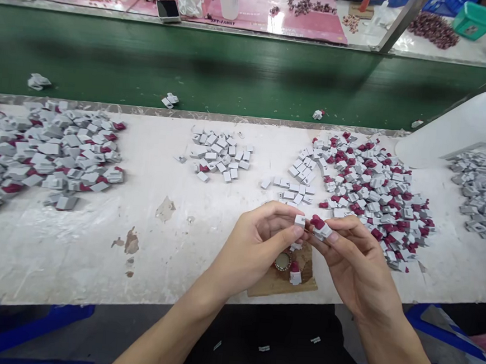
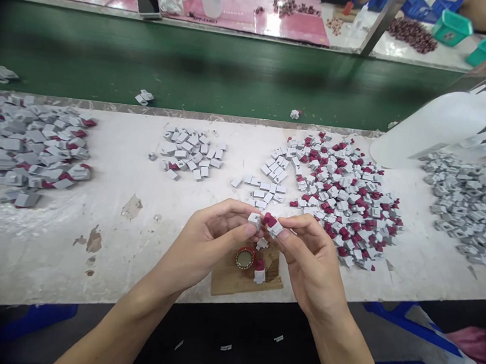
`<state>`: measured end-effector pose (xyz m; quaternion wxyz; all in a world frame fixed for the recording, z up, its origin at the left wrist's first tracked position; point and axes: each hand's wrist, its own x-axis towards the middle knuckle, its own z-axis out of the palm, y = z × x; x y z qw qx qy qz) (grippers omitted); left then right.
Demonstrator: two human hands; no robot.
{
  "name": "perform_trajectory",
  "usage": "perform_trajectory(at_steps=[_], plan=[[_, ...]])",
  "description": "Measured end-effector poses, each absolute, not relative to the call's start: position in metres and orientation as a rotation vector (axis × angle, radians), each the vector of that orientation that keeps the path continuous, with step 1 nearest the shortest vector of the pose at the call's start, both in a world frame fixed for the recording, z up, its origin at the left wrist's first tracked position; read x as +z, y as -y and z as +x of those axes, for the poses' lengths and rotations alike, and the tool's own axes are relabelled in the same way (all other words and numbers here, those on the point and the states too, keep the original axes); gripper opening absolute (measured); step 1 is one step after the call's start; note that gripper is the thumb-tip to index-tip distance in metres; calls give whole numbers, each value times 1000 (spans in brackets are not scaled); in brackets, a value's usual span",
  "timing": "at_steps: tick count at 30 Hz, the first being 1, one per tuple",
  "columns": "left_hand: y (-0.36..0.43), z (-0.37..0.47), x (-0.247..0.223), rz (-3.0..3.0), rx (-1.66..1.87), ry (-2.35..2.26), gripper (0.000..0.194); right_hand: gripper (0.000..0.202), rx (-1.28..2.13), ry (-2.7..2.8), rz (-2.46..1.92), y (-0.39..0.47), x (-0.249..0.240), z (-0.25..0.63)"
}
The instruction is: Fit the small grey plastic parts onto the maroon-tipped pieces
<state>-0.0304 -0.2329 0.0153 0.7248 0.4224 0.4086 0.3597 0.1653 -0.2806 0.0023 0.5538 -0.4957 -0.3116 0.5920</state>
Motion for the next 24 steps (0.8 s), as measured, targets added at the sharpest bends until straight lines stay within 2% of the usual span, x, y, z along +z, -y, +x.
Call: perform_trajectory(at_steps=[6,10,17,19,22,24], plan=[[231,-34,10,933,759,-897,16,9,1324,817,-1266,279,-1,165],[232,-36,9,1003,744,-906,12,3,1281,1015,-1337,276,2,166],[216,-41,11,1117,723,-910,15,13,1325,1312,-1354,242,25,170],[196,-44,15,1274,751,-981,15,24,1318,1429,-1384,216,30,170],[147,-49,16,1583,845,-1202,6,46,1015,1620,-1566,154,32,166],[104,-50,11,1657,932,-1439,4,43,715,1665,-1720,102,26,160]])
